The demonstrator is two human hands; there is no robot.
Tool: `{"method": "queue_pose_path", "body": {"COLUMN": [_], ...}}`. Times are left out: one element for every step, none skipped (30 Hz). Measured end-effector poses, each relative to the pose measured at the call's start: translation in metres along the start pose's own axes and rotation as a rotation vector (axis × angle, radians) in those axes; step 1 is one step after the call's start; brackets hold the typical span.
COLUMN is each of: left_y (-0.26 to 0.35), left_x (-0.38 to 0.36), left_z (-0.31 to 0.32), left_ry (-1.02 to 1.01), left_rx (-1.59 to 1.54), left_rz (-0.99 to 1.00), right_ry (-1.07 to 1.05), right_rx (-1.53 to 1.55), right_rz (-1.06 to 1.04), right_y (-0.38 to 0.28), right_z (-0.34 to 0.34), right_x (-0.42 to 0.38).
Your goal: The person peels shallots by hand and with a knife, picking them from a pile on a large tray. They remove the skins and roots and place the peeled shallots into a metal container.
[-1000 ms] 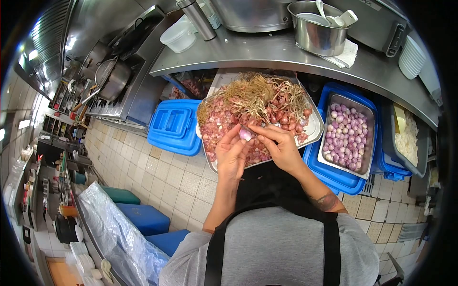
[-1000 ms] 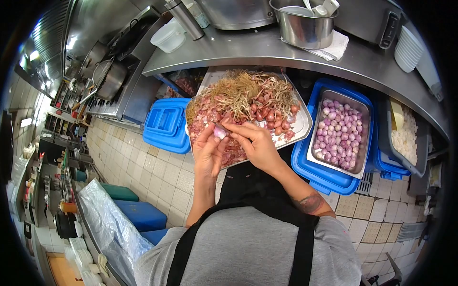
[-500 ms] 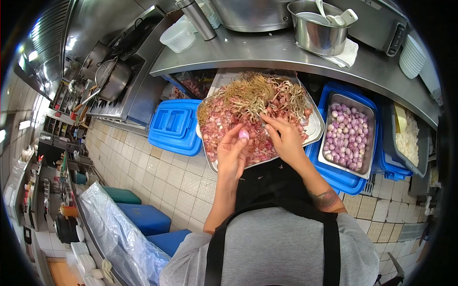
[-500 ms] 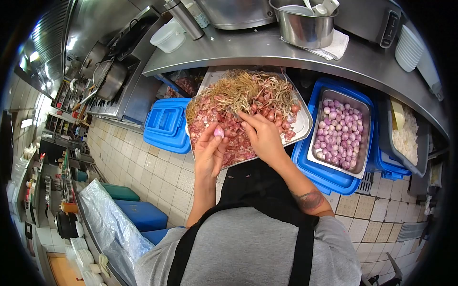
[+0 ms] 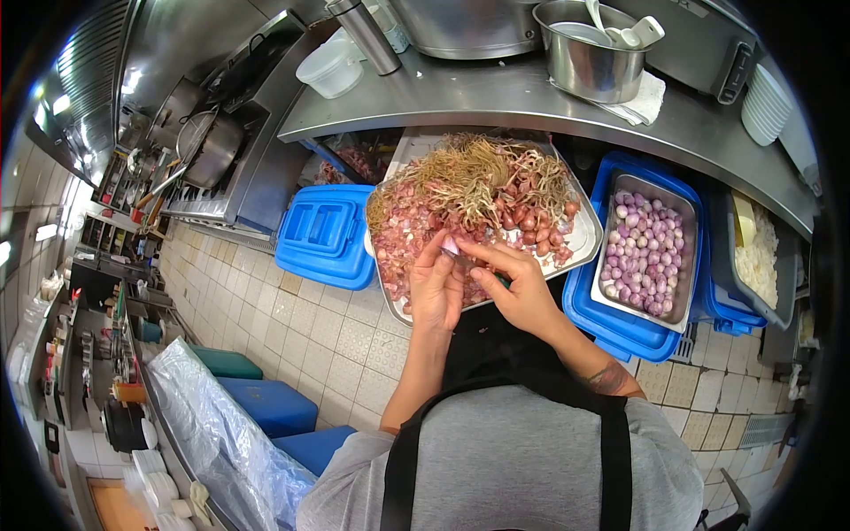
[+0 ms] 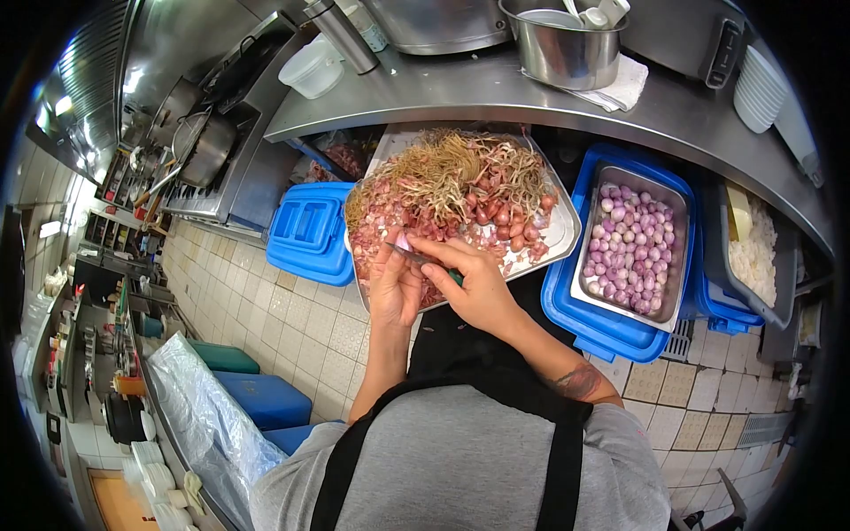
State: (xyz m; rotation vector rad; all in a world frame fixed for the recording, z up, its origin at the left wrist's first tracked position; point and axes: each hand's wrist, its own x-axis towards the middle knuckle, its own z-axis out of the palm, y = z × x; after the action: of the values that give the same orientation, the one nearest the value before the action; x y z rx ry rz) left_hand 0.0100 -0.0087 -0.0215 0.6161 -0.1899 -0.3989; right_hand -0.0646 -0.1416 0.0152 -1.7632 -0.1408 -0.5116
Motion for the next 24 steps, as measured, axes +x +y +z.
{"method": "queue_pose_path", "body": {"left_y": [0.000, 0.000, 0.001, 0.003, 0.004, 0.006, 0.009, 0.011, 0.014, 0.017, 0.021, 0.023, 0.026, 0.028, 0.029, 0.030, 0.030, 0.029, 0.027, 0.025, 0.024, 0.022, 0.021, 0.021], "left_x": [0.000, -0.001, -0.002, -0.003, -0.004, -0.005, -0.006, -0.007, -0.008, -0.008, -0.008, -0.009, -0.010, -0.010, -0.010, -0.011, -0.012, -0.013, -0.014, -0.015, -0.016, -0.017, -0.018, -0.018], "left_z": [0.001, 0.002, 0.003, 0.005, 0.007, 0.009, 0.011, 0.012, 0.013, 0.014, 0.015, 0.018, 0.021, 0.023, 0.023, 0.023, 0.023, 0.022, 0.020, 0.019, 0.017, 0.016, 0.016, 0.016], "left_ry": [0.000, 0.001, -0.013, -0.026, -0.040, -0.075, -0.110, -0.145, -0.161, -0.178, -0.195, -0.209, -0.222, -0.235, -0.224, -0.214, -0.204, -0.203, -0.202, -0.202, -0.178, -0.154, -0.129, -0.118], "left_rx": [-0.006, -0.011, 0.039, 0.089, 0.139, 0.252, 0.365, 0.477, 0.500, 0.523, 0.547, 0.566, 0.584, 0.604, 0.603, 0.603, 0.602, 0.573, 0.543, 0.513, 0.457, 0.401, 0.345, 0.335], "left_rz": [-0.007, -0.014, -0.007, -0.001, 0.006, 0.056, 0.105, 0.153, 0.140, 0.128, 0.116, 0.118, 0.120, 0.123, 0.115, 0.105, 0.095, 0.091, 0.087, 0.084, 0.046, 0.010, -0.027, -0.020], "right_ry": [0.035, 0.042, 0.049, 0.055, 0.025, -0.005, -0.035, -0.061, -0.088, -0.113, -0.108, -0.104, -0.108, -0.112, -0.124, -0.136, -0.136, -0.137, -0.137, -0.150, -0.163, -0.181, -0.190, -0.204], "right_rx": [0.028, 0.044, 0.060, 0.075, 0.060, 0.045, 0.029, 0.028, 0.027, 0.026, 0.003, -0.019, -0.026, -0.033, -0.024, -0.016, 0.004, 0.023, 0.042, 0.119, 0.196, 0.291, 0.384, 0.495], "right_rz": [-0.032, -0.034, -0.036, -0.039, -0.017, 0.005, 0.029, 0.019, 0.008, -0.003, -0.033, -0.063, -0.076, -0.089, -0.083, -0.077, -0.061, -0.046, -0.031, 0.021, 0.073, 0.160, 0.248, 0.373], "right_y": [0.001, 0.003, 0.005, 0.007, 0.007, 0.005, 0.002, -0.001, -0.005, -0.006, -0.004, -0.001, 0.001, 0.003, 0.004, 0.005, 0.007, 0.009, 0.010, 0.010, 0.010, 0.008, 0.007, 0.005], "right_z": [0.002, 0.002, 0.001, -0.001, -0.005, -0.011, -0.016, -0.019, -0.022, -0.023, -0.023, -0.022, -0.022, -0.022, -0.022, -0.022, -0.021, -0.020, -0.020, -0.020, -0.021, -0.022, -0.024, -0.027], "right_x": [0.000, 0.000, 0.000, 0.000, 0.001, 0.002, 0.003, 0.004, 0.004, 0.005, 0.004, 0.004, 0.004, 0.004, 0.004, 0.004, 0.004, 0.004, 0.004, 0.004, 0.004, 0.004, 0.004, 0.004]}}
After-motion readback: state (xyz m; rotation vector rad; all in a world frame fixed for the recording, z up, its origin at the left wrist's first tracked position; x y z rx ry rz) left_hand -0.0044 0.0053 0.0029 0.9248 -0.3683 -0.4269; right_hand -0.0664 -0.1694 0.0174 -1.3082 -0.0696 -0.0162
